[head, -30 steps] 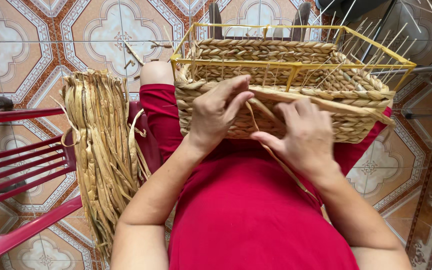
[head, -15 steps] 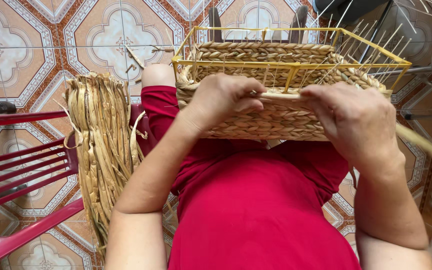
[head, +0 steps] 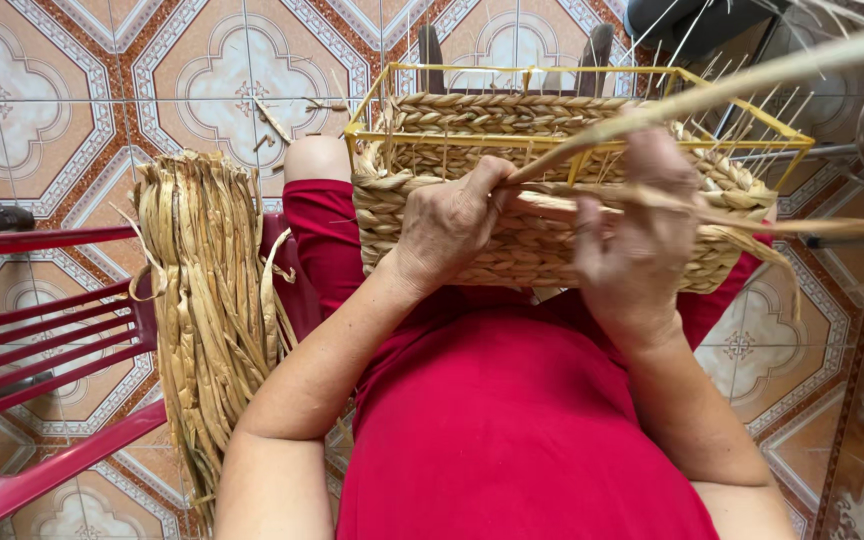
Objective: The person weaves a rectangular basket using dried palm leaves, trimming excess strands with scissors and threading new leaves through the frame to build up the sides.
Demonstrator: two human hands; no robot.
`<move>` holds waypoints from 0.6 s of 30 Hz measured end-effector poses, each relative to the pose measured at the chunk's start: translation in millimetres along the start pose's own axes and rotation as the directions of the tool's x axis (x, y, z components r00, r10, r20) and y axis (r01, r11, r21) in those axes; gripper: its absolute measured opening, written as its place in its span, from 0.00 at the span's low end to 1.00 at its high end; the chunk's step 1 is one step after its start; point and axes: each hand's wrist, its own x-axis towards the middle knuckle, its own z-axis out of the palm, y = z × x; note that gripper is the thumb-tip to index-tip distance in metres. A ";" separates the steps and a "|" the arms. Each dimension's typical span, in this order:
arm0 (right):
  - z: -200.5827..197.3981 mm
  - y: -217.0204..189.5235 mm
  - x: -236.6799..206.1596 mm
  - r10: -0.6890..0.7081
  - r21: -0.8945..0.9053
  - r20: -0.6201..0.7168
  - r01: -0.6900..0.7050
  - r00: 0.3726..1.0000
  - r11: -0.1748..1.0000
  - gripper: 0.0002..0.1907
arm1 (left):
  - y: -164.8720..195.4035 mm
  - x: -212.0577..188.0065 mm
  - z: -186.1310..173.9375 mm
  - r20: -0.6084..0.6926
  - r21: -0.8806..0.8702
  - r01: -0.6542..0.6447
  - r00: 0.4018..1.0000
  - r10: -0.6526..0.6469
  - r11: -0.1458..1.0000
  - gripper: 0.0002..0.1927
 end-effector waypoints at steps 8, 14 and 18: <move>29.6 6.5 -2.0 0.009 0.287 0.235 -0.078 0.972 0.955 0.15 | -3.7 -8.5 -12.0 0.044 -0.066 -0.212 0.976 0.215 0.975 0.14; 41.2 6.1 4.9 0.058 0.582 0.206 -0.170 0.977 0.795 0.06 | -15.5 2.4 -23.0 0.244 -0.167 -0.011 0.968 0.052 0.986 0.06; 29.8 -14.5 -9.7 0.203 0.651 0.161 -0.259 0.966 0.713 0.04 | -21.1 18.4 -15.5 0.369 -0.185 0.074 0.929 -0.001 0.980 0.05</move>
